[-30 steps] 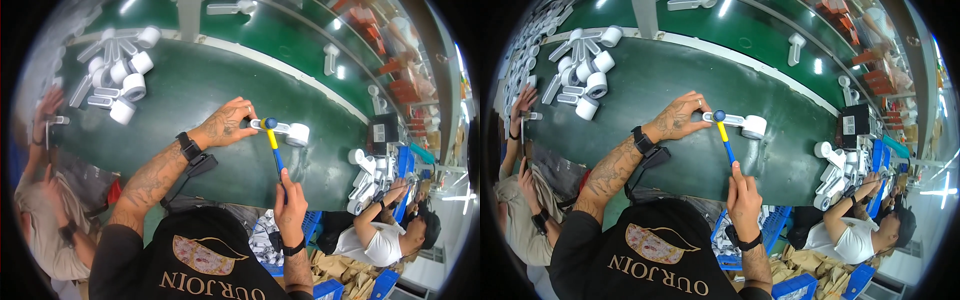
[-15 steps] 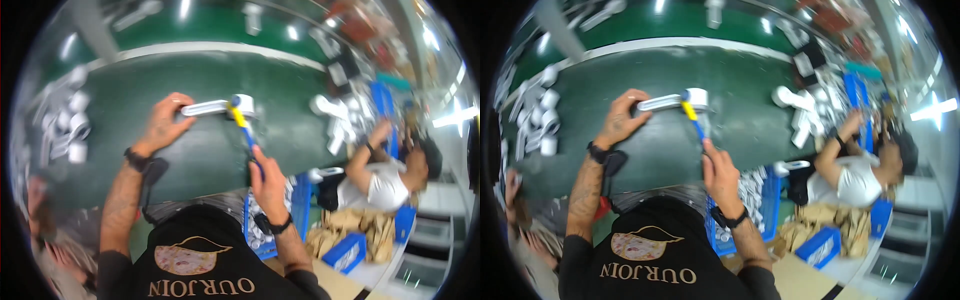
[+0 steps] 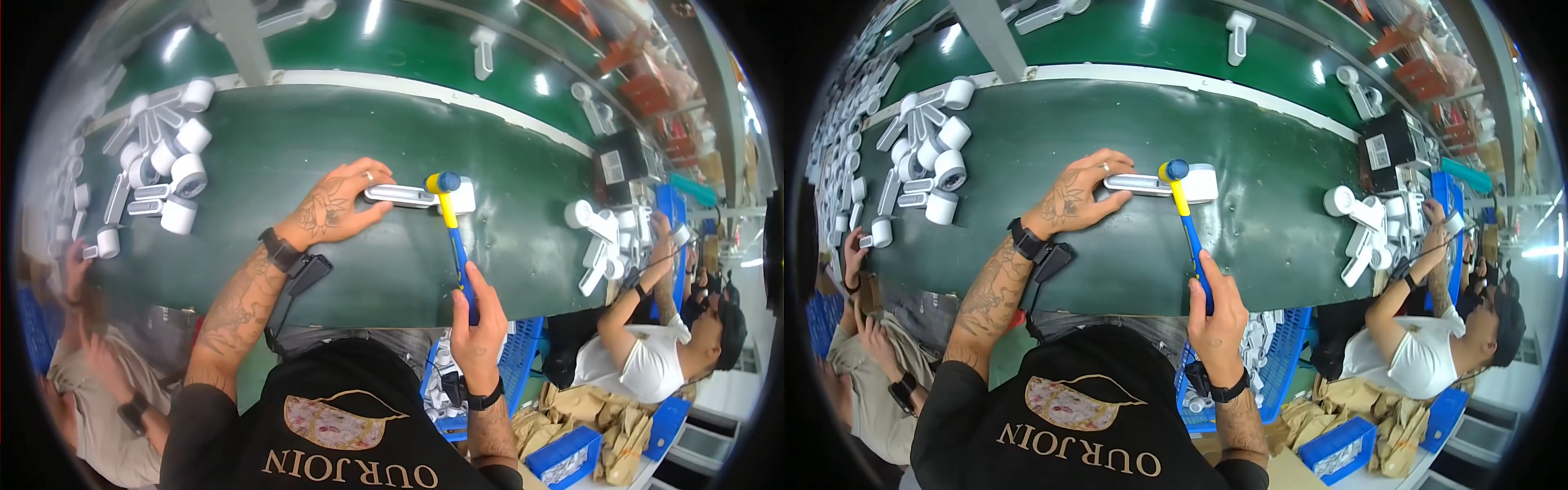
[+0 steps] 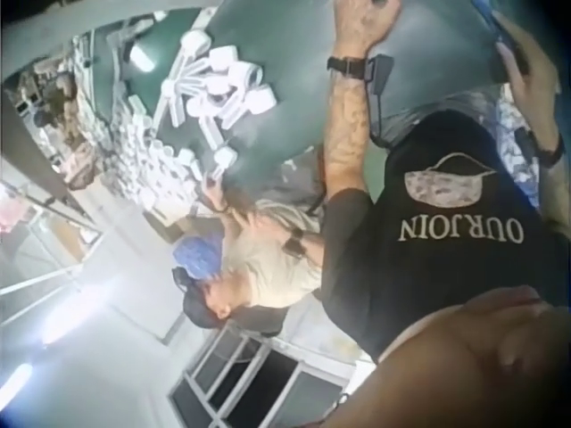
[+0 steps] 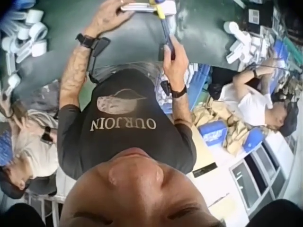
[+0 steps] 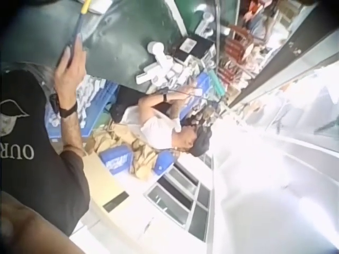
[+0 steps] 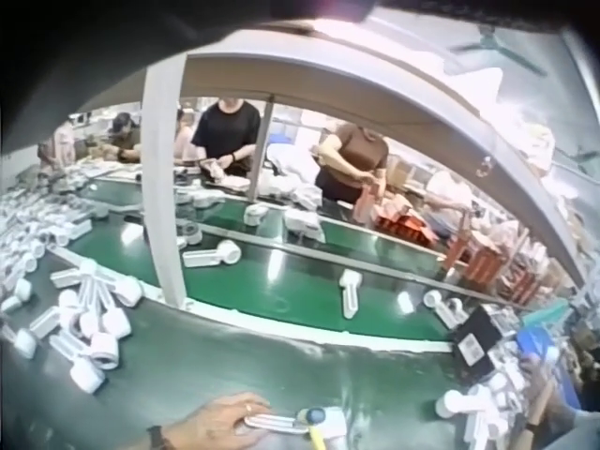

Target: The person picks up a white plastic component from a pile, aligns it with another part, and strikes the assembly with a blue and yellow hammer. He repeats this process several times, placing each assembled unit onto a green conveyor belt.

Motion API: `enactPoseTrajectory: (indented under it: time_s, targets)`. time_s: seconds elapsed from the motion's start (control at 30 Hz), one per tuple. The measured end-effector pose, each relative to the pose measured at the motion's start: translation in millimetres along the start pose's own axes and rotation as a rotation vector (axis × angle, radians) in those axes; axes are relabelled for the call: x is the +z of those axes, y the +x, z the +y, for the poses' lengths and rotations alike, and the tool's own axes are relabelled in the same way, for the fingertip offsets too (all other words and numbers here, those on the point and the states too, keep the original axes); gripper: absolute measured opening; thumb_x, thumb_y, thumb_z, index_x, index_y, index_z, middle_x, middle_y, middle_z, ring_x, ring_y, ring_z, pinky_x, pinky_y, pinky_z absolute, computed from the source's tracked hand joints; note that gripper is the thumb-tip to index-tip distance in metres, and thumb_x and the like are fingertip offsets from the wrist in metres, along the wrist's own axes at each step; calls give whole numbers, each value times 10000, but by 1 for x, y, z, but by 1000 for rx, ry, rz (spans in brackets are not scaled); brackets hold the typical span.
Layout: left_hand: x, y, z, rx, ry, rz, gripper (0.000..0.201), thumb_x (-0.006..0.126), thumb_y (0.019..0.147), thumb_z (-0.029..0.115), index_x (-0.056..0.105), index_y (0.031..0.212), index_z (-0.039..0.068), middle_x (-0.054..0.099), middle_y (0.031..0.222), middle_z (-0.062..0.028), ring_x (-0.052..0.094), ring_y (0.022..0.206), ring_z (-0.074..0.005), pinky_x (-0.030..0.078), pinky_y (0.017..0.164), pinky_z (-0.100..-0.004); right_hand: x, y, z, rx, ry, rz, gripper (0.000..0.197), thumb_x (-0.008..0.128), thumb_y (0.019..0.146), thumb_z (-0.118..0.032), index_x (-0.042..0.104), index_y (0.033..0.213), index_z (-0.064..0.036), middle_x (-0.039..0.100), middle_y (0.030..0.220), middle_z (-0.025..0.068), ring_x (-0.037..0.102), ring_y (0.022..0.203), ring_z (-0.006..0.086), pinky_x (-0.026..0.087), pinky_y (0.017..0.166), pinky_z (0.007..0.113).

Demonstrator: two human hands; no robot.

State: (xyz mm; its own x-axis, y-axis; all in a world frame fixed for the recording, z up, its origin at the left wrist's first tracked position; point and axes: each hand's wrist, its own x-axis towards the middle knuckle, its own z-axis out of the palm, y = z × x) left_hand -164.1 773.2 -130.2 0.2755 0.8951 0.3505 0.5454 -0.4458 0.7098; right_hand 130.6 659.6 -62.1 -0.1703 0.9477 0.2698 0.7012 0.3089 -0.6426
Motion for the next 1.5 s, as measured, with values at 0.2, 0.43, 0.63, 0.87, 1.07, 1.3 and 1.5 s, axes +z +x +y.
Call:
enactPoseTrajectory:
  time_s: [0.2,0.43,0.63,0.87,1.07,1.3,1.5]
  targets:
    - [6,8,1,-35,-28,-16,296,853,945,266,760,1147,70,744,1107,-60,716,1010,-273,568,868,-408,0,-1,-11,-56,-56,9,458,712,993,39,680,1448,-3,694,944,155,667,772,252,536,703,358]
    - [6,9,8,-137,-165,-23,277,851,936,250,727,1115,79,727,1035,-86,725,925,-300,576,807,-413,6,2,-14,-94,-81,-27,505,727,972,68,685,1463,-44,673,910,151,667,732,298,537,659,384]
    - [9,8,5,-145,-143,5,279,872,934,203,745,1145,73,684,949,-59,666,798,-196,540,714,-334,10,6,-19,-82,-94,-120,479,722,973,67,695,1442,-30,679,898,158,684,737,300,548,665,380]
    - [3,11,13,-155,-154,33,276,893,923,203,762,1110,49,683,933,-40,628,758,-154,508,670,-308,3,-8,11,-23,-73,82,454,704,979,76,688,1429,13,644,909,159,635,751,283,526,689,369]
    - [5,39,-9,-281,-3,228,319,892,903,255,749,1086,36,770,1001,-137,758,874,-271,602,790,-380,17,-14,48,238,239,231,446,680,1049,27,621,1490,48,710,1377,199,728,1143,200,576,1007,322]
    - [-92,196,-195,-47,796,350,634,784,971,549,767,1266,-13,775,1241,-257,733,1151,-404,555,1038,-446,35,13,63,224,363,365,458,717,1023,-21,650,1476,-22,761,1256,213,769,1039,328,596,902,358]
    - [3,371,-170,-511,394,-42,1041,718,840,871,759,1164,-117,745,1084,-149,690,1020,-246,501,1020,-346,26,9,70,241,380,475,518,723,1007,-13,629,1514,-64,647,889,141,620,682,293,531,648,374]
